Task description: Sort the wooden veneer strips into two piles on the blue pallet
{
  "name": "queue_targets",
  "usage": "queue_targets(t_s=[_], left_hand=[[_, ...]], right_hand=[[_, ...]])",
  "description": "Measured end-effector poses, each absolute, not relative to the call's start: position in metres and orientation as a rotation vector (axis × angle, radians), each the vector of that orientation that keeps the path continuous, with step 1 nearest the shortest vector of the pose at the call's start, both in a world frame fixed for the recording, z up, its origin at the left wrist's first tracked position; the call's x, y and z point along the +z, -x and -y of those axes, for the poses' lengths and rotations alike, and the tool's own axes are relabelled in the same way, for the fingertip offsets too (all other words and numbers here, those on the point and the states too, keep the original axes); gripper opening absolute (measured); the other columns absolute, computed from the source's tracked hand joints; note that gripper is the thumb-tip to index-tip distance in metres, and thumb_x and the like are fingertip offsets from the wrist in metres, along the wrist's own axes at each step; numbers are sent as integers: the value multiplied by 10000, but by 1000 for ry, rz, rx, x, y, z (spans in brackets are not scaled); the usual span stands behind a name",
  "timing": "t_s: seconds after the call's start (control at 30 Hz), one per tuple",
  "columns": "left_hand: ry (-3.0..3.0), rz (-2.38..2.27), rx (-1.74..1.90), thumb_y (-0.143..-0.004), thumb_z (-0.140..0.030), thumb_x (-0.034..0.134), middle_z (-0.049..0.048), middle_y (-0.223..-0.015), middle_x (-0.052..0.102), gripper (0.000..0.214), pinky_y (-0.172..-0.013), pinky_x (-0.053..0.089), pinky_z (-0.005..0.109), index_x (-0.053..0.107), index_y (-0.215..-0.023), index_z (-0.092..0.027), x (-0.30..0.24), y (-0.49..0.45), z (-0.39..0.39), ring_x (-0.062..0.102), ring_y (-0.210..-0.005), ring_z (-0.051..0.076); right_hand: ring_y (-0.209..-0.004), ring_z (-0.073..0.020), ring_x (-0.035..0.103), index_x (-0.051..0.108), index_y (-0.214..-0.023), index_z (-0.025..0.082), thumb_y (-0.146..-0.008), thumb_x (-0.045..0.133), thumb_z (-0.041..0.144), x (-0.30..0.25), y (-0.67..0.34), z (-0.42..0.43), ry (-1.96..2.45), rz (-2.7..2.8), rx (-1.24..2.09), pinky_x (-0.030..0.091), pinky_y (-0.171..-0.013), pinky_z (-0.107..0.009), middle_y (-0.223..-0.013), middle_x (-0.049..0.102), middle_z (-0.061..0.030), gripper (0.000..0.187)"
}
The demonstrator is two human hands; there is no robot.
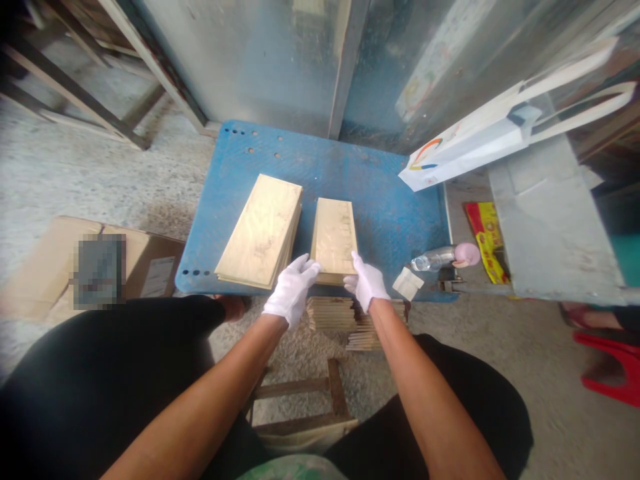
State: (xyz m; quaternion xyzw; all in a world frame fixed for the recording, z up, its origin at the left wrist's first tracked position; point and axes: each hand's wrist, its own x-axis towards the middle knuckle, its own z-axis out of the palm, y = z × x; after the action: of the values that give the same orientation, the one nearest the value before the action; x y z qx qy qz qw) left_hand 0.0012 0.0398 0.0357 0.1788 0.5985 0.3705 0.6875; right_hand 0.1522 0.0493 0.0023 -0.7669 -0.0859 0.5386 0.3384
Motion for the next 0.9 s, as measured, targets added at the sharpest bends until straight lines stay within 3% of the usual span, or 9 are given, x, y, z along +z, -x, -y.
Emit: queue_targets(t_s=[0.23, 0.47, 0.57, 0.73, 0.9], left_hand=[[-417, -1289, 913, -851, -335, 573, 167, -1270, 579, 548, -979, 440, 311, 470, -1325, -79, 41, 14, -46, 563, -1149, 211], [-322, -1122, 877, -791, -400, 647, 94, -901, 680, 459, -860, 476, 315, 602, -1134, -99, 44, 18, -42, 637, -846, 163], [-317, -1040, 865, -751, -415, 701, 115, -974, 671, 476, -899, 463, 338, 609, -1103, -108, 47, 18, -39, 633, -903, 175], [-286, -698, 811, -774, -377, 695, 132, -1044, 677, 431, -900, 485, 381, 611, -1108, -118, 69, 17, -33, 656, -909, 204], [-330, -691, 745, -718, -319, 747, 141, -988, 702, 424, -880, 505, 404, 642, -1051, -78, 100, 21, -19, 674, -856, 229]], right_hand=[[-400, -80, 541, 594, -974, 170, -796, 675, 412, 9, -146, -52, 1785, 198, 1423, 508, -407, -222, -690, 619, 23, 311], [-437, -85, 569, 635, -974, 155, -684, 736, 501, 36, -161, -19, 1779, 421, 1323, 505, -422, -210, -751, 646, 5, 462], [-475, -94, 582, 649, -983, 160, -699, 708, 539, 61, -169, 10, 1758, 569, 1313, 486, -435, -207, -752, 651, -3, 477], [-404, -82, 484, 636, -818, 158, -770, 629, 570, 98, -166, 67, 1773, 652, 1359, 360, -370, -198, -591, 607, 2, 415], [-569, -134, 595, 625, -783, 169, -810, 587, 558, 111, -155, 110, 1812, 734, 1463, 483, -534, -248, -724, 668, -26, 392]])
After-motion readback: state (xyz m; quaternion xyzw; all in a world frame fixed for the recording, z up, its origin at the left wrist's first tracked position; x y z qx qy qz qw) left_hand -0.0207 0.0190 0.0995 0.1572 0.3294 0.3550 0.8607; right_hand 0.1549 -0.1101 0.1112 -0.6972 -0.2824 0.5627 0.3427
